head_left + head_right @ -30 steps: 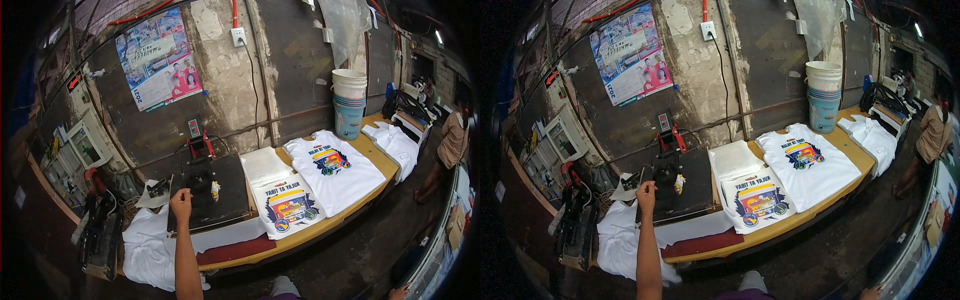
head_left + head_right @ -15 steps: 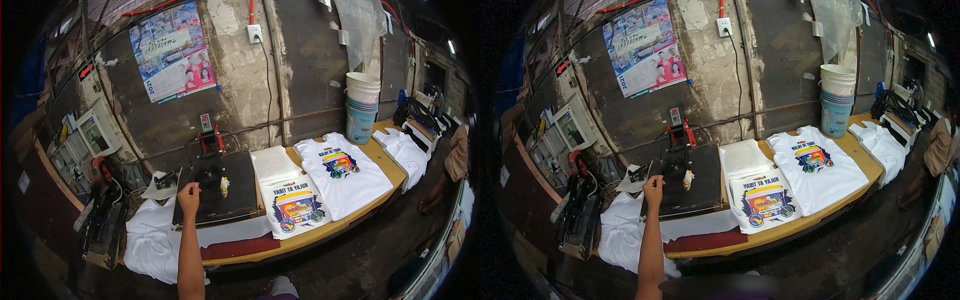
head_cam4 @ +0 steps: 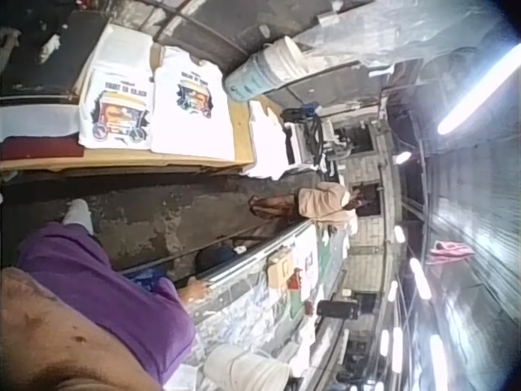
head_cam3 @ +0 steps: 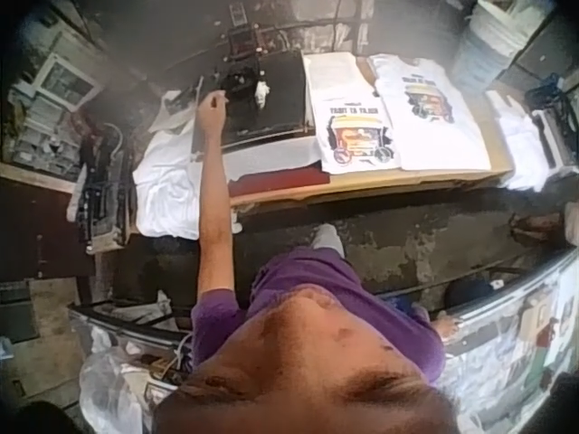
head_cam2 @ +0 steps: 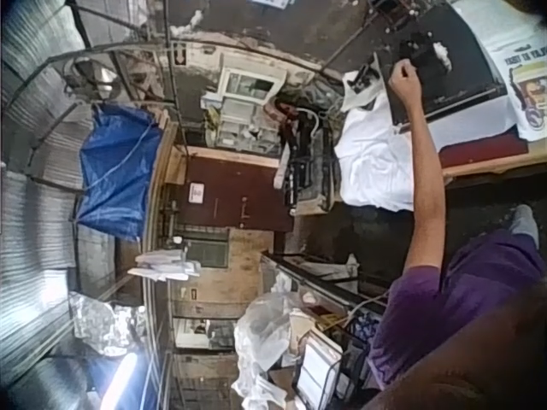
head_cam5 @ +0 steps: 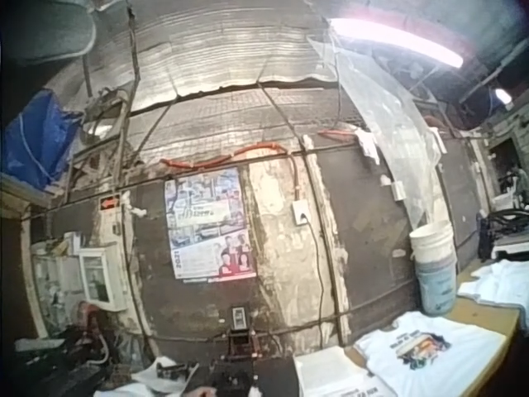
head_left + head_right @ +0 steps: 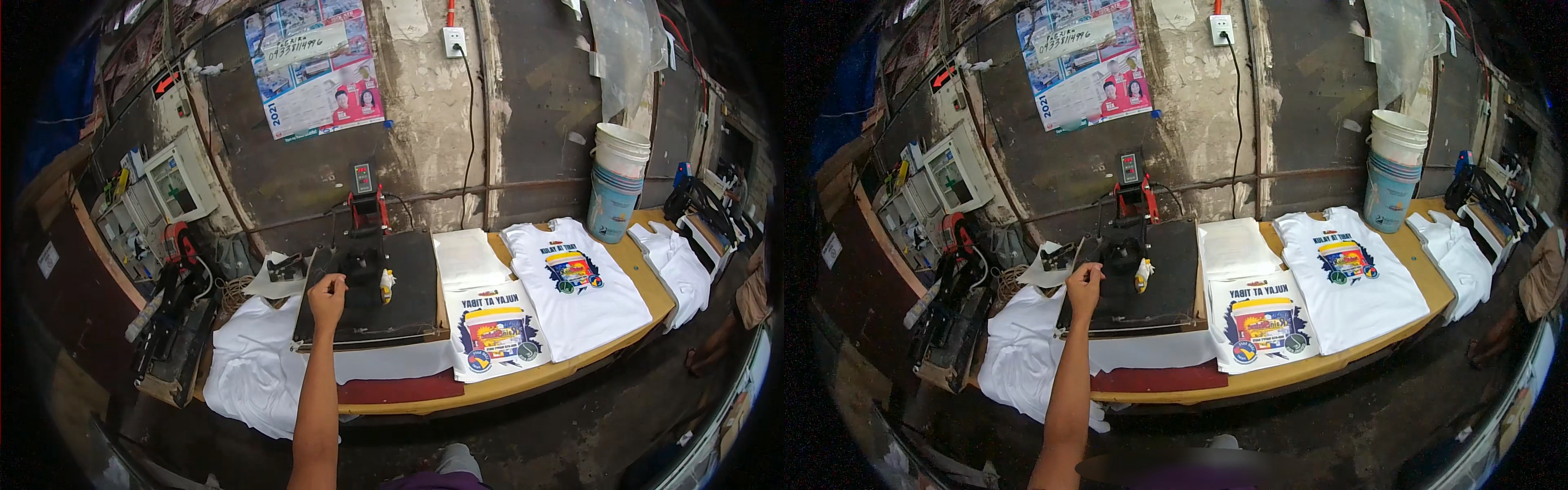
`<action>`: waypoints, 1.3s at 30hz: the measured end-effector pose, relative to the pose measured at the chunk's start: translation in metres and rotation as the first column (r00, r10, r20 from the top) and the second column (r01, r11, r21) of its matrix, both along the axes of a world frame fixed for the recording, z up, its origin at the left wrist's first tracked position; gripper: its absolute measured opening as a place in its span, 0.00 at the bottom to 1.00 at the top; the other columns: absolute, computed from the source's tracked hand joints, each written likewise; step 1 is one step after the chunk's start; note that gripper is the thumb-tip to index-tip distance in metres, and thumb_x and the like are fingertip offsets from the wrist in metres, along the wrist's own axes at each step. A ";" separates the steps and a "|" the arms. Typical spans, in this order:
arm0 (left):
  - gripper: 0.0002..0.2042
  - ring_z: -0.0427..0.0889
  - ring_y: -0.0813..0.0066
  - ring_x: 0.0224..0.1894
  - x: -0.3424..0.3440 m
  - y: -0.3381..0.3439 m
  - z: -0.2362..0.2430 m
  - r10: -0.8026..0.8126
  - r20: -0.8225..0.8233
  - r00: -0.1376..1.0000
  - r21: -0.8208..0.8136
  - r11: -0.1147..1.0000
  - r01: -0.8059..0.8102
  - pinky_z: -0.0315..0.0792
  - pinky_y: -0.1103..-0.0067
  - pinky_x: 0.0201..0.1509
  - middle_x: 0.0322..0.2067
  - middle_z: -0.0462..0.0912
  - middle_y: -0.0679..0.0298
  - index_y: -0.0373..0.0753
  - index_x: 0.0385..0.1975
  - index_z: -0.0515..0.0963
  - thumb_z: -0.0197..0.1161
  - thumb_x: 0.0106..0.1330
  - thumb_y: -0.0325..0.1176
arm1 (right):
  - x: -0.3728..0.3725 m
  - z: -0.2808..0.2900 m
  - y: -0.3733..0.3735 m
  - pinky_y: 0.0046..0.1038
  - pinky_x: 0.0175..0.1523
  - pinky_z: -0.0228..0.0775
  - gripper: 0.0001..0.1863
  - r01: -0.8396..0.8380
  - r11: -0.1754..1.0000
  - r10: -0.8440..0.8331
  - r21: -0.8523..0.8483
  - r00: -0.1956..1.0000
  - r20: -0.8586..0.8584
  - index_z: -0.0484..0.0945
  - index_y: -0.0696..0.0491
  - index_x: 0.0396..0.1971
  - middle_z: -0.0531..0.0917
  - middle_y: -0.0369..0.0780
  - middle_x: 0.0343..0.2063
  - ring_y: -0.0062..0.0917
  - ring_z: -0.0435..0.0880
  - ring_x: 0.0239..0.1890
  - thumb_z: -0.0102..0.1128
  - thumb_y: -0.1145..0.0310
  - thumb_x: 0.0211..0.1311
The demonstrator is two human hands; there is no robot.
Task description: Printing logos onto white t-shirts using a heat press machine.
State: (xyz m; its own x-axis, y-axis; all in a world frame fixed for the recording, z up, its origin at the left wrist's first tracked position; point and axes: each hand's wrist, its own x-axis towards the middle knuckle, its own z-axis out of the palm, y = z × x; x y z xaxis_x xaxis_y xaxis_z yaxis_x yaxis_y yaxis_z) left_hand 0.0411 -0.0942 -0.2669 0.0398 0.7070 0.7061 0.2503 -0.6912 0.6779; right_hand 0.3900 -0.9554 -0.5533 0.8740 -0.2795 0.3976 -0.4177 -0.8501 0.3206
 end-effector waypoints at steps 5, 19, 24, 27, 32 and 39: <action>0.06 0.75 0.84 0.20 -0.016 0.013 -0.017 0.017 0.025 1.000 -0.043 0.999 -0.016 0.67 0.84 0.25 0.17 0.79 0.65 0.31 0.29 0.80 0.60 0.62 0.28 | 0.078 -0.045 -0.120 0.37 0.38 0.75 0.50 0.222 0.879 -0.053 0.422 0.925 -0.376 0.60 0.52 0.64 0.78 0.48 0.39 0.37 0.80 0.38 0.60 0.38 0.42; 0.06 0.75 0.85 0.21 -0.007 0.003 -0.007 0.007 -0.011 1.000 0.005 1.000 -0.007 0.67 0.84 0.25 0.17 0.79 0.65 0.31 0.29 0.80 0.60 0.62 0.27 | -0.020 0.041 0.035 0.41 0.39 0.75 0.50 -0.104 0.993 0.109 0.062 0.992 -0.070 0.63 0.61 0.60 0.80 0.50 0.37 0.40 0.81 0.36 0.59 0.38 0.43; 0.06 0.74 0.86 0.20 -0.009 0.006 -0.007 0.004 -0.004 1.000 0.007 1.000 -0.004 0.66 0.85 0.25 0.17 0.79 0.66 0.31 0.29 0.80 0.60 0.61 0.27 | -0.024 0.032 0.029 0.43 0.41 0.73 0.50 -0.131 0.991 0.131 -0.013 0.991 0.010 0.61 0.61 0.61 0.78 0.52 0.40 0.42 0.80 0.39 0.56 0.36 0.47; 0.06 0.74 0.86 0.20 -0.003 0.000 -0.003 -0.013 -0.004 1.000 0.006 1.000 0.013 0.66 0.85 0.25 0.17 0.79 0.65 0.31 0.29 0.80 0.60 0.61 0.27 | -0.019 0.018 0.012 0.43 0.41 0.73 0.52 -0.107 0.994 0.107 -0.003 0.994 0.006 0.61 0.60 0.62 0.78 0.51 0.39 0.42 0.80 0.38 0.56 0.33 0.46; 0.06 0.75 0.85 0.20 -0.006 0.000 -0.007 0.013 -0.019 1.000 0.003 1.000 -0.013 0.67 0.84 0.25 0.17 0.79 0.64 0.31 0.29 0.80 0.60 0.62 0.28 | -0.022 0.019 0.014 0.43 0.41 0.73 0.55 -0.180 0.981 0.182 -0.068 0.983 0.018 0.59 0.59 0.63 0.78 0.50 0.39 0.41 0.79 0.38 0.56 0.30 0.43; 0.05 0.77 0.82 0.20 -0.028 0.005 -0.007 0.040 0.016 0.999 0.044 0.998 -0.040 0.69 0.82 0.26 0.17 0.79 0.64 0.33 0.28 0.80 0.62 0.60 0.29 | -0.007 0.021 0.018 0.43 0.44 0.72 0.42 -0.310 0.945 0.286 -0.104 0.937 -0.199 0.64 0.54 0.62 0.75 0.50 0.49 0.39 0.78 0.41 0.52 0.37 0.55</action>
State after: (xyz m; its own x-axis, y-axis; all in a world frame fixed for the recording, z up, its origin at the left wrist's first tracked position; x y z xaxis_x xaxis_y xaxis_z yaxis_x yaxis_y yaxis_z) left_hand 0.0129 -0.0895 -0.2734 0.0012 0.6758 0.7371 0.2685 -0.7103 0.6507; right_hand 0.3827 -0.9372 -0.5323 0.9689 0.0492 0.2426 -0.0770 -0.8716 0.4842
